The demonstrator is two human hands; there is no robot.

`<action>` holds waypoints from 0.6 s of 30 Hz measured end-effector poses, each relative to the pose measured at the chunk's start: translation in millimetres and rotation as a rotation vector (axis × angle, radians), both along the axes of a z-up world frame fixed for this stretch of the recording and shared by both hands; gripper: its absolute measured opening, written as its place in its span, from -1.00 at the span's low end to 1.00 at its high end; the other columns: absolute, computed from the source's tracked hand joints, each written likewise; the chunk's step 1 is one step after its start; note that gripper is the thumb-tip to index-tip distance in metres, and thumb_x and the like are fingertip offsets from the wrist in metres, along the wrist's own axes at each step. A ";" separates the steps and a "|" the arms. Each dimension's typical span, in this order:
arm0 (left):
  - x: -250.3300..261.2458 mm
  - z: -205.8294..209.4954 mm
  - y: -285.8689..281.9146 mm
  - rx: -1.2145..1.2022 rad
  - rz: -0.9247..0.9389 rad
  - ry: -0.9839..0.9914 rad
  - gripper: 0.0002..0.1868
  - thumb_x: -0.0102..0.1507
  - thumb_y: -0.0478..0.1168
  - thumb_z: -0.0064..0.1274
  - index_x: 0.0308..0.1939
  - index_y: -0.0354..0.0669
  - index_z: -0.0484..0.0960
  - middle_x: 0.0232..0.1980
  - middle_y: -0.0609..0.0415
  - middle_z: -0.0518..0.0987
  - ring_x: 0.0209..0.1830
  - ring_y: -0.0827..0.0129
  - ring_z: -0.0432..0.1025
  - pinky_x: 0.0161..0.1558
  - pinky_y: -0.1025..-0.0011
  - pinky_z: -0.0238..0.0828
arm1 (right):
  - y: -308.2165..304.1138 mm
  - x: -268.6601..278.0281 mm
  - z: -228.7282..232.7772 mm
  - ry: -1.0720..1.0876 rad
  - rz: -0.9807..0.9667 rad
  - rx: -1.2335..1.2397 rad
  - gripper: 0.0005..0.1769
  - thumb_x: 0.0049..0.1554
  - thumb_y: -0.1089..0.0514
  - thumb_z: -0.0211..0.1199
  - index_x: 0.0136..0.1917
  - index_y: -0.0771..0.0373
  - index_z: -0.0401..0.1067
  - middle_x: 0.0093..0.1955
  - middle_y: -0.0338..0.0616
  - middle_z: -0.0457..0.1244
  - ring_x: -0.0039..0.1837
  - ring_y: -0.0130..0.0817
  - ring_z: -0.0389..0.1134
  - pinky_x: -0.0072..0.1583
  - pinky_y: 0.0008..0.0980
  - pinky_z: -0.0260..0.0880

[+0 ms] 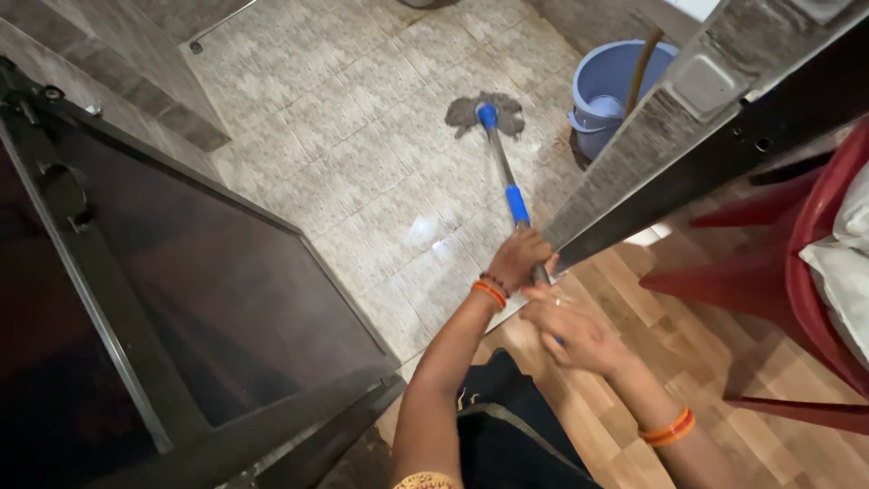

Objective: The person mops the tiled floor of a bathroom and an adjacent area with wooden flooring using a mop.

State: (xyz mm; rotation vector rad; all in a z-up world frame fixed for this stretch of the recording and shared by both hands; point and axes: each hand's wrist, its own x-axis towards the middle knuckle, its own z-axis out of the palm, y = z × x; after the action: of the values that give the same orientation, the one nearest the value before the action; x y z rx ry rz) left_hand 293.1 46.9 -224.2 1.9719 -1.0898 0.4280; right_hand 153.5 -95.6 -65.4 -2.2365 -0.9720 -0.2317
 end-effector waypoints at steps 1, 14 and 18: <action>15.3 -22.9 1.6 0.008 -0.003 0.026 -0.82 0.13 -0.27 0.20 -0.30 -0.05 0.48 -0.19 0.06 0.50 0.02 0.09 0.43 0.00 0.14 0.45 | 0.5 5.8 -17.4 0.009 -0.048 -0.074 -0.63 0.00 0.30 0.15 0.10 0.28 0.50 0.23 0.14 0.35 0.38 0.08 0.31 0.40 -0.05 0.23; -82.1 -49.5 12.0 0.317 0.197 0.148 -0.82 0.16 -0.26 0.15 -0.17 0.04 0.58 0.04 0.20 0.60 0.38 0.21 0.38 -0.08 0.11 0.29 | -3.2 -50.4 -40.4 0.220 0.213 -0.206 -0.79 -0.04 0.20 0.29 -0.09 0.25 0.52 0.07 -0.02 0.35 0.38 0.02 0.29 0.43 -0.09 0.20; -156.6 55.4 12.0 0.170 0.238 0.020 -0.82 0.16 -0.10 0.22 -0.33 -0.05 0.56 -0.20 0.12 0.60 0.08 0.20 0.48 -0.11 0.15 0.29 | -11.2 -100.2 45.2 0.153 0.291 -0.076 -0.84 -0.07 0.17 0.30 -0.19 0.24 0.48 -0.02 -0.09 0.39 0.26 -0.03 0.40 0.35 -0.03 0.28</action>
State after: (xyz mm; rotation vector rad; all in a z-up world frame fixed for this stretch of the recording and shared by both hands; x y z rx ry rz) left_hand 136.5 58.9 -168.8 2.2631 -0.9072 0.4528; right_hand 53.3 -106.9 -20.2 -2.1116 -1.2212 0.1058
